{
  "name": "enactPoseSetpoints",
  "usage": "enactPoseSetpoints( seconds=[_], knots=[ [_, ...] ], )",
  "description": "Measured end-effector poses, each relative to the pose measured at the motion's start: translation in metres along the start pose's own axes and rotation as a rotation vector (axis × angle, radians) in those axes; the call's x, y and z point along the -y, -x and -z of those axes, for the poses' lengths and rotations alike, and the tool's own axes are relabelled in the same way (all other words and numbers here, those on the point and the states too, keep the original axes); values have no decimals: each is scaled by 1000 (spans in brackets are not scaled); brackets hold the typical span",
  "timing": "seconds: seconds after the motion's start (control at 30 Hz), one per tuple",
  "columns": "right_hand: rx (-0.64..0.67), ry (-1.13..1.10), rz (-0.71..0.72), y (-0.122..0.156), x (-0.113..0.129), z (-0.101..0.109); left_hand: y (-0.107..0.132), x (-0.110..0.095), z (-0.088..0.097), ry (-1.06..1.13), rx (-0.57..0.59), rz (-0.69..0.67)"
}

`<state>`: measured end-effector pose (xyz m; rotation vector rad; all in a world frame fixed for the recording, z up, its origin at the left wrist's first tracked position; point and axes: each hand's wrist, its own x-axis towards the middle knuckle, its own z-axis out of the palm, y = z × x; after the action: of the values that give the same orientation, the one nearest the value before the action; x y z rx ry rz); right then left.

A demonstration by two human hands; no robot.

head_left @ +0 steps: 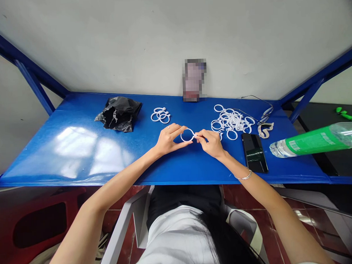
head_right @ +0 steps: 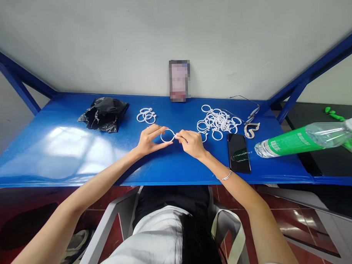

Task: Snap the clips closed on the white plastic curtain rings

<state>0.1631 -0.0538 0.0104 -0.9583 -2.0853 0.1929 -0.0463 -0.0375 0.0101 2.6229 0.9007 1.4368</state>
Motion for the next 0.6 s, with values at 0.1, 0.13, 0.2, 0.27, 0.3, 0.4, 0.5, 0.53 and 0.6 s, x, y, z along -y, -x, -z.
enactPoseSetpoints(
  seconds=[0.1, 0.13, 0.2, 0.27, 0.3, 0.4, 0.5, 0.53, 0.6],
  knots=[
    [-1, -4, 1, 0, 0, 0, 0, 0, 0, -6, 9, 3],
    [2, -2, -4, 0, 0, 0, 0, 0, 0, -10, 14, 8],
    [10, 3, -15, 1, 0, 0, 0, 0, 0, -14, 31, 28],
    [15, 8, -19, 0, 1, 1, 1, 0, 0, -12, 52, 55],
    [14, 9, -17, 0, 1, 1, 1, -1, 0, -13, 56, 63],
    [-3, 3, -1, 0, 1, 1, 1, -1, 0, -20, 43, 58],
    [-10, -15, -28, 1, 1, 0, 1, -1, 0, -21, 53, 68],
    [-6, -18, -47, 1, 1, -1, 1, 0, 0, -25, 69, 82],
    [6, -19, -75, 2, 0, -2, 1, 1, 0, -40, 99, 113]
  ],
)
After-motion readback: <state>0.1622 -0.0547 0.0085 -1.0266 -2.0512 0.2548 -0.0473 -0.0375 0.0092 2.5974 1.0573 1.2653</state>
